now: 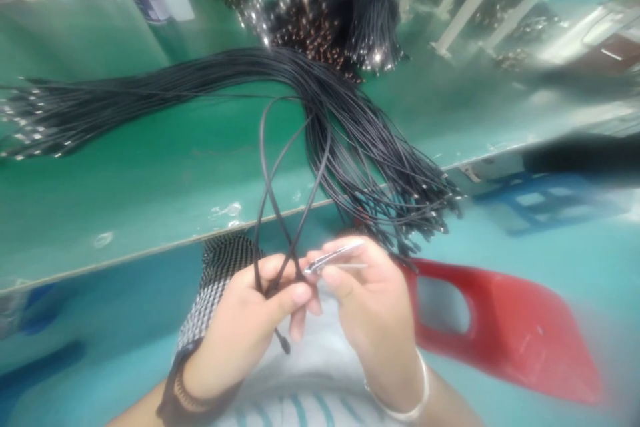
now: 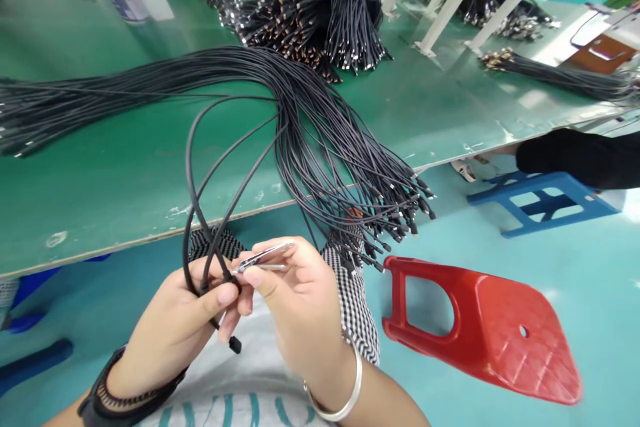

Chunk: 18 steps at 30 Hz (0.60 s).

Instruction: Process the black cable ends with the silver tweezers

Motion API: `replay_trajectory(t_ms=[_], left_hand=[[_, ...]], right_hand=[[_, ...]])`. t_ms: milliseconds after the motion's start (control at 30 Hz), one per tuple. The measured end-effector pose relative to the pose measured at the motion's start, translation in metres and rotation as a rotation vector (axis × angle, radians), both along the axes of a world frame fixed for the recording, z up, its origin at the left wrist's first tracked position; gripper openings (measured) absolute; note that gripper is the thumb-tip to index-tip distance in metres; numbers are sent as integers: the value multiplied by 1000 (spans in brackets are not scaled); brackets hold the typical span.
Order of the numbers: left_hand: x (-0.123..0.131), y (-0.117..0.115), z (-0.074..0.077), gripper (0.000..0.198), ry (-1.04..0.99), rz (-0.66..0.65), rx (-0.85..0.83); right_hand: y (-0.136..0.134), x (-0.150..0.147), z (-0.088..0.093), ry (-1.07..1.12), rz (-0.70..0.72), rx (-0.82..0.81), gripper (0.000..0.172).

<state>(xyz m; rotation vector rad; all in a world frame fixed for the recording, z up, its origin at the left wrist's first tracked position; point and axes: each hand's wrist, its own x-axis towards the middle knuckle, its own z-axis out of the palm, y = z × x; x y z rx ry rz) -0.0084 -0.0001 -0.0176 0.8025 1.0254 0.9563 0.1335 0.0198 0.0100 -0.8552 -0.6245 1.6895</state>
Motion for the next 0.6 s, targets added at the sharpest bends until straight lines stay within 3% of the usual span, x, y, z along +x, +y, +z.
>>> replay_trajectory(t_ms=[200, 400, 600], left_hand=[[3, 1, -2, 27, -239, -18, -7], [2, 0, -2, 33, -123, -33, -2], [2, -3, -2, 38, -53, -34, -20]], right_hand=[[-3, 1, 0, 20, -26, 32, 20], [-4, 3, 9, -73, -17, 50, 28], [-2, 4, 11, -94, 9, 29, 25]])
